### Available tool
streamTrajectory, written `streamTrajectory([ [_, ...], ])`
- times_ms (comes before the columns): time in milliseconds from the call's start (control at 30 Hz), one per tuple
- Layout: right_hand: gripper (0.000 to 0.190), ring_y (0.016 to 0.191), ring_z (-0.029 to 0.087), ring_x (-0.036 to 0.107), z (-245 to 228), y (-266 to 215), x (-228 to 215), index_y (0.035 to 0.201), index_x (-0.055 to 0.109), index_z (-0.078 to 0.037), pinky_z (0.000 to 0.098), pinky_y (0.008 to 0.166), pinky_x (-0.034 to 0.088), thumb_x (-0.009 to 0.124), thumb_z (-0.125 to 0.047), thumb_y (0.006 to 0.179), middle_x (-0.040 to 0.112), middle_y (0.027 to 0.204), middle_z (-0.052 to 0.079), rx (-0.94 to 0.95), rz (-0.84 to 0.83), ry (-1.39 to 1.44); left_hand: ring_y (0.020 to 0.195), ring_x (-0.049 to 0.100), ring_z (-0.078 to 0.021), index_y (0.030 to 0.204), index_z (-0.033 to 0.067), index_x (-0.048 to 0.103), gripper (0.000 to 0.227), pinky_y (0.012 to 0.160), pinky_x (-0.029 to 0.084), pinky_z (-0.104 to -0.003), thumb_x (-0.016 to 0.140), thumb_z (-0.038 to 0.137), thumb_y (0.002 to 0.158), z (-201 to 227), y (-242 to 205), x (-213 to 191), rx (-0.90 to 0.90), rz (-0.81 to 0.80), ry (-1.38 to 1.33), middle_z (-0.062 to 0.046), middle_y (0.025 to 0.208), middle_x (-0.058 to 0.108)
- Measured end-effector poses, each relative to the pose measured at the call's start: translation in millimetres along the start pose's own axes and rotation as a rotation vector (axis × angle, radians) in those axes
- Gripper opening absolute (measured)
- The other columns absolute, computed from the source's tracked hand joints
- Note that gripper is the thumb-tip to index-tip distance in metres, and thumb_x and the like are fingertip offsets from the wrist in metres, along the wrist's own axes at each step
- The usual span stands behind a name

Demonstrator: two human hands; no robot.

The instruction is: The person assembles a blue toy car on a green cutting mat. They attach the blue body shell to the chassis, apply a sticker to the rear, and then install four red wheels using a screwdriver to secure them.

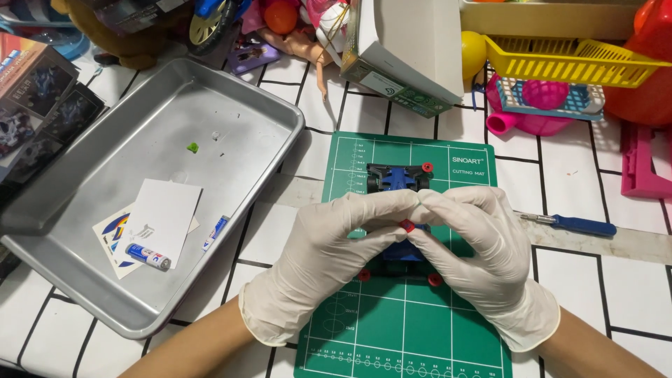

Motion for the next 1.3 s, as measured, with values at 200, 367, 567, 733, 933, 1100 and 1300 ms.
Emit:
streamTrajectory([
  [200,0.051,0.100,0.026,0.068,6,-9,0,0.131,0.062,-0.003,0.0338,0.085,0.058,0.089,-0.005,0.088,0.068,0.113,0.017,0.069,0.008,-0.012,0.091,0.070,-0.0113,0.140,0.0251,0.058,0.040,0.080,0.054,-0.025,0.072,0.015,0.103,-7,-6,4,0.118,-0.171,0.424,0.007,0.107,0.071],
  [367,0.048,0.101,0.026,0.069,7,-7,1,0.124,0.065,-0.003,0.0344,0.085,0.058,0.092,-0.004,0.084,0.068,0.112,0.017,0.080,0.016,-0.023,0.086,0.073,-0.0120,0.154,0.0354,0.040,0.064,0.065,0.051,-0.028,0.074,0.016,0.104,-11,-9,5,0.133,-0.303,0.587,0.010,0.104,0.075],
  [567,0.042,0.098,0.028,0.066,9,0,-2,0.125,0.066,-0.001,0.0360,0.085,0.055,0.086,-0.010,0.089,0.070,0.111,0.018,0.057,0.012,-0.061,0.082,0.070,-0.0179,0.158,0.0333,0.037,0.052,0.063,0.053,-0.033,0.061,0.026,0.112,-14,-6,0,0.191,-0.271,0.688,0.003,0.102,0.074],
  [733,0.039,0.094,0.024,0.071,29,7,-5,0.131,0.063,0.005,0.0349,0.095,0.058,0.073,0.013,0.095,0.073,0.103,0.016,0.202,0.063,0.041,0.101,0.080,-0.0158,0.138,0.0121,0.060,0.052,0.104,0.065,-0.028,0.083,-0.002,0.093,-24,13,-30,0.215,0.091,0.406,-0.012,0.116,0.078],
  [933,0.037,0.096,0.022,0.072,31,8,-1,0.129,0.065,0.002,0.0340,0.097,0.059,0.070,0.012,0.094,0.074,0.104,0.014,0.243,0.009,0.080,0.109,0.077,-0.0140,0.136,0.0131,0.063,0.047,0.107,0.058,-0.025,0.079,-0.002,0.094,-52,21,-35,0.099,0.180,0.457,-0.006,0.126,0.075],
  [1100,0.031,0.093,0.021,0.068,26,6,5,0.124,0.068,-0.004,0.0352,0.089,0.053,0.072,-0.001,0.094,0.078,0.101,0.006,0.105,-0.084,0.034,0.110,0.077,-0.0140,0.136,0.0163,0.063,0.045,0.102,0.058,-0.024,0.075,0.003,0.095,-67,27,-32,0.008,0.149,0.427,-0.005,0.122,0.077],
  [1300,0.027,0.097,0.023,0.067,25,1,10,0.122,0.071,-0.009,0.0362,0.092,0.051,0.074,-0.010,0.095,0.077,0.102,-0.001,0.010,-0.131,-0.025,0.109,0.077,-0.0150,0.136,0.0181,0.063,0.048,0.100,0.059,-0.026,0.074,0.001,0.092,-77,29,-27,-0.012,0.122,0.444,-0.005,0.122,0.077],
])
Point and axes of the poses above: each hand's wrist, its own y-axis towards the middle knuckle, its own x-axis out of the palm, z = x × y, the point moved 6 cm from there along y, towards the middle knuckle
